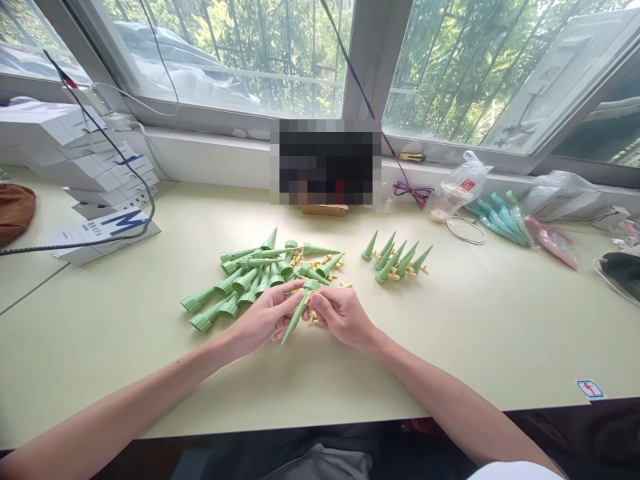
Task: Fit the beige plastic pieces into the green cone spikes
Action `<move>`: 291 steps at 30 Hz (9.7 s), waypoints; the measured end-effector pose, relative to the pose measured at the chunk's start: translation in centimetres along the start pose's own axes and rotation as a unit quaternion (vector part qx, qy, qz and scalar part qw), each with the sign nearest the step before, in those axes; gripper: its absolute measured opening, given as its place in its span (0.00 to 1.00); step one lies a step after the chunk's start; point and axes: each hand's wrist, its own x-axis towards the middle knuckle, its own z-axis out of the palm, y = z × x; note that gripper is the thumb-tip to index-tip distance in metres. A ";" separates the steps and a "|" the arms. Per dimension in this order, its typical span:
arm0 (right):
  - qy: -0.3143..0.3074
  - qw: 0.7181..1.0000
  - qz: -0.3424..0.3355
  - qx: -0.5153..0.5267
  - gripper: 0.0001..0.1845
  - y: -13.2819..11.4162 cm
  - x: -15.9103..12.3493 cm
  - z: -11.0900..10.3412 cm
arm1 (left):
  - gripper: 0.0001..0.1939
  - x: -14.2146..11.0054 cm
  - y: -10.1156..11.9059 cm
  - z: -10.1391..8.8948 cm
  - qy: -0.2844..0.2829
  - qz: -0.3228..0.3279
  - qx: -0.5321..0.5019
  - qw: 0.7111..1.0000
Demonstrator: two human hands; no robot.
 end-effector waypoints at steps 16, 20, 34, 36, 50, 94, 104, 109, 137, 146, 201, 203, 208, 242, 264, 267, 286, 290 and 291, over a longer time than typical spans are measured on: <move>0.010 0.999 -0.033 -0.011 0.23 0.6 -0.1 0.0 | 0.17 0.1 -0.2 -0.3 -0.058 0.003 0.009 0.998; 0.012 0.999 -0.033 -0.019 0.23 0.5 -0.1 0.0 | 0.17 0.1 -0.2 -0.3 -0.058 0.011 0.023 0.998; 0.063 0.995 -0.041 -0.070 0.21 0.4 0.1 0.0 | 0.23 -0.3 0.2 0.3 0.024 0.104 0.156 0.982; 0.073 0.994 -0.028 -0.076 0.20 0.4 0.1 0.1 | 0.21 -0.4 0.1 0.4 0.030 0.113 0.155 0.981; 0.098 0.937 -0.029 -0.335 0.25 -2.5 1.0 -6.5 | 0.17 -0.1 -0.4 0.5 0.048 0.139 0.132 0.980; 0.017 0.990 0.014 -0.141 0.16 -4.1 1.4 -2.6 | 0.19 -0.2 -1.0 0.2 0.074 0.221 0.433 0.871; 0.006 0.995 0.026 -0.097 0.19 -2.0 3.5 -2.3 | 0.14 -0.1 -1.0 -0.1 0.128 0.212 0.475 0.844; 0.084 0.977 -0.026 -0.193 0.17 -0.2 2.9 -3.6 | 0.19 0.2 -1.0 -0.3 0.162 0.177 0.473 0.848; 0.007 0.938 -0.055 -0.344 0.06 2.8 0.9 -6.5 | 0.23 0.0 -0.5 -0.6 0.163 0.165 0.485 0.843; -0.038 0.921 -0.038 -0.386 0.01 2.0 0.7 -6.3 | 0.07 -0.2 -1.3 -0.7 0.170 0.290 0.462 0.821; 0.096 0.945 -0.197 -0.244 0.07 1.2 -0.3 -1.8 | 0.09 -0.1 -0.6 -0.4 0.172 0.318 0.514 0.778; 0.117 0.946 -0.185 -0.241 0.07 1.1 -0.2 -2.0 | 0.07 -0.2 -0.4 -0.5 0.177 0.290 0.536 0.773; 0.127 0.951 -0.161 -0.233 0.07 1.2 -0.1 -2.1 | 0.12 -0.3 -0.1 -0.6 0.183 0.229 0.595 0.748; 0.120 0.956 -0.161 -0.215 0.06 1.5 -0.1 -1.6 | 0.12 -0.8 -0.3 0.2 0.217 0.247 0.584 0.742; 0.126 0.947 -0.218 -0.201 0.10 1.1 -0.6 -1.5 | 0.16 -0.8 -0.6 0.6 0.181 0.307 0.413 0.838; 0.119 0.948 -0.217 -0.202 0.09 1.2 -0.6 -1.4 | 0.17 -0.8 -0.9 0.5 0.177 0.306 0.410 0.841; 0.118 0.953 -0.191 -0.203 0.06 1.9 -0.3 -1.1 | 0.22 -0.7 -0.1 0.5 0.143 0.200 0.253 0.936; 0.128 0.952 -0.189 -0.206 0.06 1.8 -0.2 -1.2 | 0.23 -0.6 -0.4 0.3 0.118 0.190 0.223 0.949; 0.130 0.952 -0.188 -0.204 0.06 1.8 -0.2 -1.2 | 0.24 -0.6 -0.5 0.2 0.112 0.185 0.219 0.951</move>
